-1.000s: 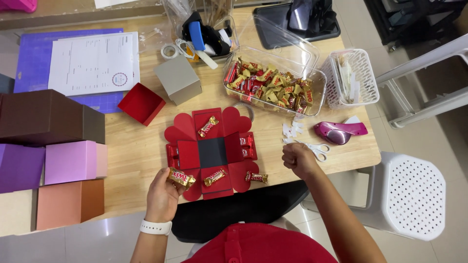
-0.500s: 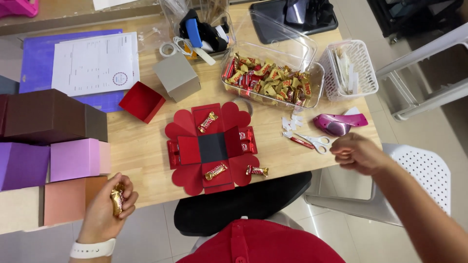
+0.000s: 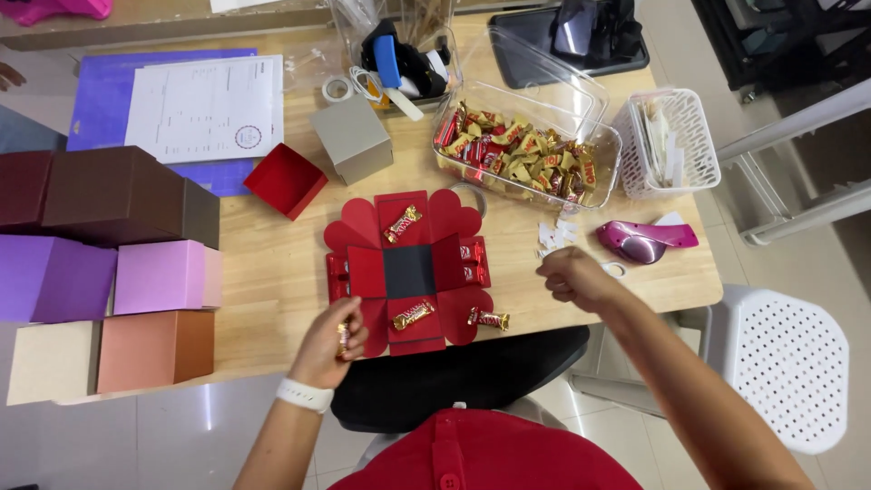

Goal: The person places wrapped candies into the compartments of a red flower-shaped box, folds the sides to form a cube, and closes it with a lid. The person then repeats the process with a maroon box.

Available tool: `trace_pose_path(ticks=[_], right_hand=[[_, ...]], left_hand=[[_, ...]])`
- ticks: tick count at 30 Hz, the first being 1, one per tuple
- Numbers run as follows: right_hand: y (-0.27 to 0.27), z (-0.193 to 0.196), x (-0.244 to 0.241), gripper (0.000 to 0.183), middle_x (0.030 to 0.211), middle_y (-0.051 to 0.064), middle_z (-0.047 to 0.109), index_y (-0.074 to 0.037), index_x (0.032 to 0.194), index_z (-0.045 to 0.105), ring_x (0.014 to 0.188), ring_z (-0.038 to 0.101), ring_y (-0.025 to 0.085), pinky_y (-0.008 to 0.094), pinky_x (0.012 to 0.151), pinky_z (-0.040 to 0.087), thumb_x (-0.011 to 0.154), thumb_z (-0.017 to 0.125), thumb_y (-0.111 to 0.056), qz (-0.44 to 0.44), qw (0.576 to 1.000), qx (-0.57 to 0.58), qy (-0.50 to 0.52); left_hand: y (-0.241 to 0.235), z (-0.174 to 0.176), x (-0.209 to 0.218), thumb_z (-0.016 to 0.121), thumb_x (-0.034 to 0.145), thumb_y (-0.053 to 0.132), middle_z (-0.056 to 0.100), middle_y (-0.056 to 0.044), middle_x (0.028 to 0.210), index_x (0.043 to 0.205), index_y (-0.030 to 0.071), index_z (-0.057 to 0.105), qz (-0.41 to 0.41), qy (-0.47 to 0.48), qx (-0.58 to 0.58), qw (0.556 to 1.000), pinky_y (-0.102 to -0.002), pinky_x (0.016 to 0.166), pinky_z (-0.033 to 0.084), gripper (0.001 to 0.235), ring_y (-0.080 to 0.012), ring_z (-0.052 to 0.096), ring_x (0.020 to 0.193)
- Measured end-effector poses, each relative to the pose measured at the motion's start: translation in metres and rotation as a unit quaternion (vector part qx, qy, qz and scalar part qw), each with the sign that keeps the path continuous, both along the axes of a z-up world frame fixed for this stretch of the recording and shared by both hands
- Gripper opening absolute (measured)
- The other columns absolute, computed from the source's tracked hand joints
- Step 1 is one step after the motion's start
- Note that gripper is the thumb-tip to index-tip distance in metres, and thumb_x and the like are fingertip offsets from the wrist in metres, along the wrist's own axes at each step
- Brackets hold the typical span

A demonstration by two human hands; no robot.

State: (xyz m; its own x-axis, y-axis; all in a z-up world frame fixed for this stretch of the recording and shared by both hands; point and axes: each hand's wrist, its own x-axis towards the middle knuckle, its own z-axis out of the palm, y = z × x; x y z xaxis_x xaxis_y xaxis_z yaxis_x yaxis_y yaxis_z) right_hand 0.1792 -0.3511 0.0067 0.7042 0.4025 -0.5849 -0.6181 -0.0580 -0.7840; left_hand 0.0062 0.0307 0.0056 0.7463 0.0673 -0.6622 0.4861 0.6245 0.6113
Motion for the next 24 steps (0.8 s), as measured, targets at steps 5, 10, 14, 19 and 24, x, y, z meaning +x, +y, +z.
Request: trace_pose_path(ticks=[5, 10, 14, 19, 24], right_hand=[[-0.015, 0.077, 0.002, 0.045, 0.057, -0.004, 0.014, -0.013, 0.051, 0.033, 0.043, 0.018, 0.008, 0.02, 0.038, 0.018, 0.081, 0.057, 0.01, -0.034, 0.994, 0.062, -0.089], [-0.019, 0.048, 0.011, 0.046, 0.059, -0.006, 0.013, -0.016, 0.051, 0.029, 0.046, 0.015, 0.007, 0.02, 0.038, 0.016, 0.08, 0.054, 0.01, -0.071, 0.992, 0.073, -0.081], [-0.021, 0.03, 0.022, 0.047, 0.053, 0.0, 0.021, -0.014, 0.055, 0.022, 0.045, 0.017, 0.011, 0.026, 0.04, 0.013, 0.074, 0.052, 0.017, -0.049, 0.99, 0.007, -0.132], [-0.031, -0.029, 0.05, 0.042, 0.058, -0.002, 0.03, -0.017, 0.063, 0.032, 0.051, 0.031, 0.01, 0.026, 0.047, 0.028, 0.074, 0.055, 0.016, -0.074, 0.97, -0.137, -0.185], [-0.026, -0.057, 0.064, 0.009, 0.076, 0.006, 0.069, -0.007, 0.083, 0.072, 0.07, 0.059, 0.016, 0.031, 0.062, 0.046, 0.08, 0.069, 0.001, -0.004, 0.901, -0.375, -0.215]], left_hand=[[0.009, 0.085, -0.005, 0.055, 0.105, 0.021, 0.035, -0.002, 0.067, 0.085, 0.01, 0.048, 0.018, -0.065, 0.024, 0.997, -0.018, 0.028, 0.029, 0.023, -0.0118, 0.04, 0.043], [0.002, 0.073, -0.003, 0.054, 0.104, 0.019, 0.035, -0.002, 0.07, 0.087, 0.01, 0.049, 0.039, -0.071, 0.014, 0.997, -0.016, 0.028, 0.028, 0.02, -0.0111, 0.04, 0.044], [-0.004, 0.067, -0.008, 0.058, 0.101, 0.015, 0.044, -0.004, 0.07, 0.077, 0.011, 0.046, 0.034, -0.048, -0.012, 0.998, -0.019, 0.031, 0.018, 0.027, -0.0105, 0.037, 0.044], [-0.015, 0.058, -0.013, 0.058, 0.102, 0.017, 0.044, -0.003, 0.071, 0.078, 0.011, 0.045, 0.049, -0.026, -0.017, 0.998, -0.02, 0.031, 0.017, 0.028, -0.0102, 0.037, 0.046], [-0.03, 0.034, -0.024, 0.06, 0.1, 0.014, 0.047, -0.004, 0.068, 0.079, 0.012, 0.048, 0.047, -0.014, -0.039, 0.998, -0.02, 0.029, 0.018, 0.024, -0.0106, 0.039, 0.043]])
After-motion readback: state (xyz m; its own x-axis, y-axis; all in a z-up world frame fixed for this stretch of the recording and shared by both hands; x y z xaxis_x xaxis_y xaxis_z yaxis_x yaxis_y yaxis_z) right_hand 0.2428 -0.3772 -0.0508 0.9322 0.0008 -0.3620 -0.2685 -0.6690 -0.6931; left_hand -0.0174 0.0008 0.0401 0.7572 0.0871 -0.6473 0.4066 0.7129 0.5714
